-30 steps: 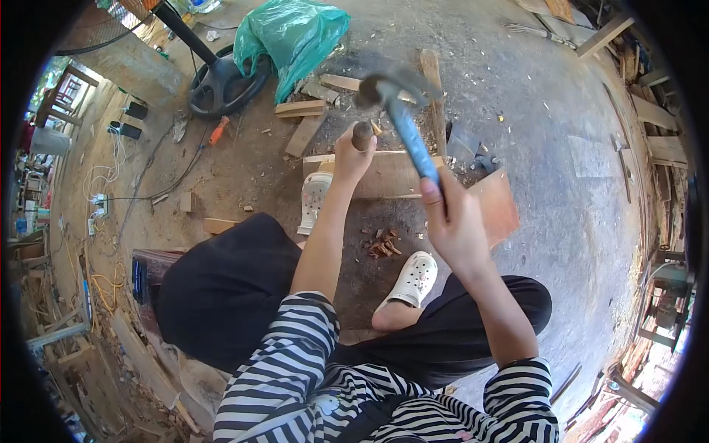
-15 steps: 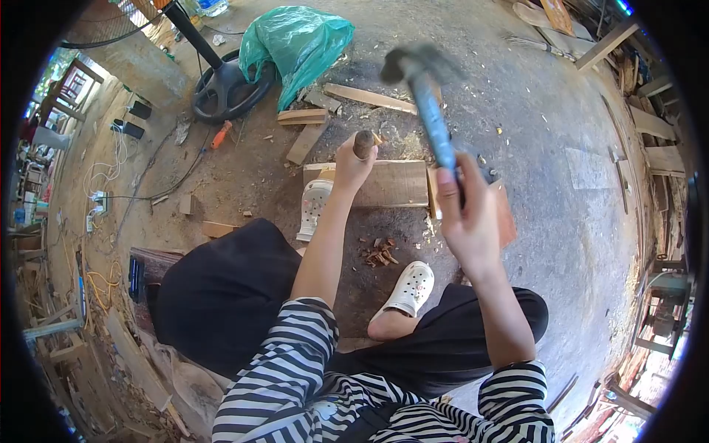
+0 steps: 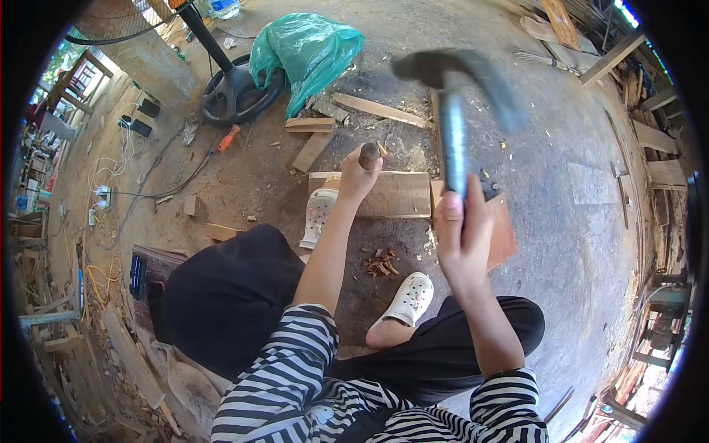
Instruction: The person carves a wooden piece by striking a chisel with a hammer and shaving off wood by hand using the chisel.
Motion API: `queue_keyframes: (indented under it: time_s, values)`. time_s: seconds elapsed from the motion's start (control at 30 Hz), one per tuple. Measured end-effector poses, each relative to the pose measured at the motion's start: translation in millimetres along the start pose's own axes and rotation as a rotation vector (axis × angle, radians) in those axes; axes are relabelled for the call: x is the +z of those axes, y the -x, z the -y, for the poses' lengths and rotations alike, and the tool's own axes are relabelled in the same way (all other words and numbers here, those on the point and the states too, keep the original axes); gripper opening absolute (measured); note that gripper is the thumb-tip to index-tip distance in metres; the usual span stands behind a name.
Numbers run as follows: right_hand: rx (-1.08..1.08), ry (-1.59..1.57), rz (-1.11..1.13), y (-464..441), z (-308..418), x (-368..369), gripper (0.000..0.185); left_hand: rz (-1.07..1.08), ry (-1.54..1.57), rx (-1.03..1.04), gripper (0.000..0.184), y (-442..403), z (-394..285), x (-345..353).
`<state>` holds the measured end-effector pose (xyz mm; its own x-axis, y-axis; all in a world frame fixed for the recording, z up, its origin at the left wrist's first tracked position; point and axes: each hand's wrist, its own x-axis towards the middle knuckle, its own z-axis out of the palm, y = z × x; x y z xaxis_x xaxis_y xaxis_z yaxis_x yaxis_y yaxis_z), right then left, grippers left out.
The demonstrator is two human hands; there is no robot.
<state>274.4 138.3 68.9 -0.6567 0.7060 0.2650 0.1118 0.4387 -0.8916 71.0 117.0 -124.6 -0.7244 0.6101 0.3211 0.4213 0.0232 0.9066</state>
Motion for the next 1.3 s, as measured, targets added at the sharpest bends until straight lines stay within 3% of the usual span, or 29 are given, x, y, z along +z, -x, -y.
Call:
queue_keyframes:
  time_s: [0.07, 0.13, 0.17, 0.33, 0.47, 0.53, 0.6, 0.63, 0.8, 0.87, 1.0, 1.07, 1.13, 1.2, 1.3]
  values:
    - [-0.118, -0.017, -0.087, 5, -18, 10, 0.022, -0.006, -0.016, 0.019, 0.02, 0, 2, 0]
    - [-0.062, 0.191, -0.042, 17, -40, 24, 0.019, -0.015, -0.026, 0.051, 0.019, -4, -1, -2]
    - [0.024, 0.33, 0.12, 18, -55, 25, 0.018, -0.005, -0.023, 0.003, 0.013, -4, -3, -3]
    - [0.085, 0.269, 0.146, -7, -13, 10, 0.022, 0.036, 0.021, -0.003, 0.013, -5, 1, -3]
    - [0.026, -0.037, -0.025, -11, 7, 6, 0.024, 0.004, 0.014, -0.037, 0.015, -5, -1, -1]
    - [-0.217, 0.124, -0.136, -6, -31, 23, 0.02, 0.018, -0.021, -0.03, 0.015, -6, 2, -2]
    - [0.0, 0.385, 0.133, 6, -48, 24, 0.018, -0.027, 0.005, 0.051, 0.015, -5, 4, 0]
    - [0.096, 0.36, 0.163, 6, -54, 26, 0.02, -0.021, 0.007, 0.046, 0.015, 0, 5, 0]
    - [0.131, 0.315, 0.137, -10, -11, 1, 0.023, 0.022, 0.029, -0.056, 0.015, -4, -1, -4]
    - [0.044, 0.083, 0.005, -13, 2, -2, 0.023, 0.008, 0.021, -0.046, 0.015, -2, 5, -2]
    - [-0.012, 0.073, -0.033, 4, -35, 21, 0.022, 0.015, -0.025, -0.022, 0.016, -2, 8, -3]
    - [0.027, 0.21, 0.079, 9, -52, 21, 0.021, 0.015, 0.014, -0.06, 0.016, -1, 3, -6]
    - [0.22, 0.228, 0.187, -2, -47, 18, 0.023, 0.014, 0.055, -0.088, 0.017, -7, 2, -5]
    - [0.227, 0.176, 0.15, -8, -32, 9, 0.028, -0.045, -0.017, 0.027, 0.02, -3, 7, -3]
    - [0.123, -0.053, 0.069, -12, -3, -5, 0.029, 0.029, -0.022, -0.069, 0.019, -3, 8, -4]
